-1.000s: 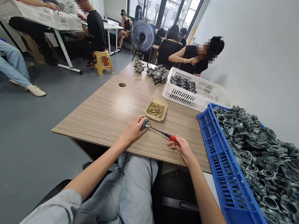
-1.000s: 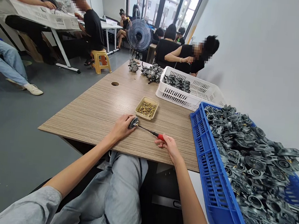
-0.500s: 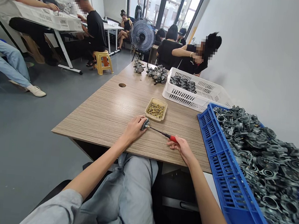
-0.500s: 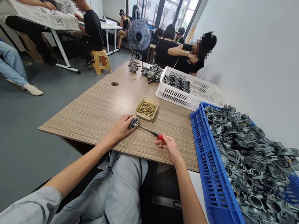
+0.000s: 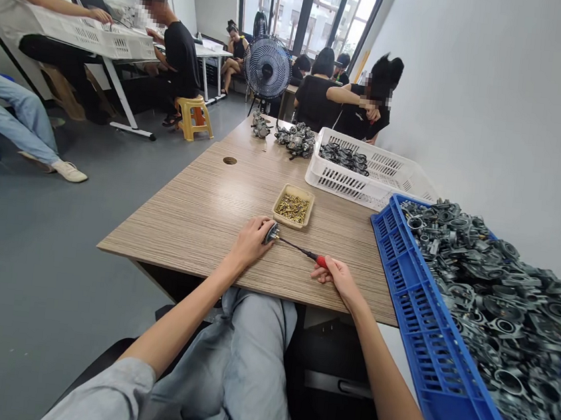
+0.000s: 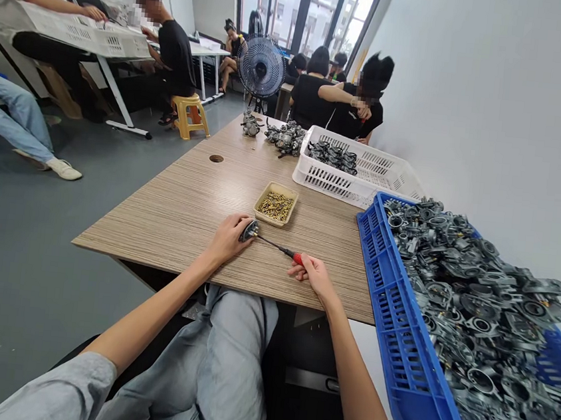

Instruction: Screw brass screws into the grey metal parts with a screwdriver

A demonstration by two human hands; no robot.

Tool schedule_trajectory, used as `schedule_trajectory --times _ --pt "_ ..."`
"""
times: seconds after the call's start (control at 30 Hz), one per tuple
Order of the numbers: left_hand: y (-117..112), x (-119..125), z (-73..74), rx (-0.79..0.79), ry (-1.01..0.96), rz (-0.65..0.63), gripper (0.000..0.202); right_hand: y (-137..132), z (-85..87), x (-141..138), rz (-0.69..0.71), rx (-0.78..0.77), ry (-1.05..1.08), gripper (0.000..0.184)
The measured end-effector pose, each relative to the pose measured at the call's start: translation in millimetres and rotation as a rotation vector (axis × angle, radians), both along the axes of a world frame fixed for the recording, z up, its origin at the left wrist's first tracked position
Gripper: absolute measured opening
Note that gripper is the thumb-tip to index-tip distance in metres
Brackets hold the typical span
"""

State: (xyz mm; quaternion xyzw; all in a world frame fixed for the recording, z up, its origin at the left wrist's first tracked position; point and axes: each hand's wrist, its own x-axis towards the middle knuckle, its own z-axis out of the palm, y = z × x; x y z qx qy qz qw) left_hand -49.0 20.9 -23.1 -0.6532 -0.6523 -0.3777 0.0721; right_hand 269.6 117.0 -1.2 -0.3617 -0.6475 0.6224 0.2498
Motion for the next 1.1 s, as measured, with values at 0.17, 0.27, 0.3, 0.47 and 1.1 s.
schedule_trajectory --times 0.17,0.27,0.3,0.47,1.1 --pt "0.1 -0.2 -0.9 0.003 -0.007 -0.002 0.045 0.5 -1.3 -0.6 0.0 0.005 -0.014 0.079" --pt "0.0 -0.1 -1.2 0.002 -0.007 0.002 0.046 0.1 -1.7 -1.5 -0.004 0.014 -0.015 0.078" --pt "0.0 -0.1 -1.2 0.003 -0.008 0.003 0.046 -0.1 -1.7 -1.8 -0.006 0.018 -0.014 0.077" --pt "-0.3 0.0 -0.5 0.009 -0.007 0.0 0.046 -1.4 -0.6 -2.7 -0.005 0.018 -0.009 0.077" --pt "-1.3 0.1 0.7 0.016 0.03 0.021 0.047 -0.5 -0.3 -2.2 0.035 0.036 -0.026 0.077"
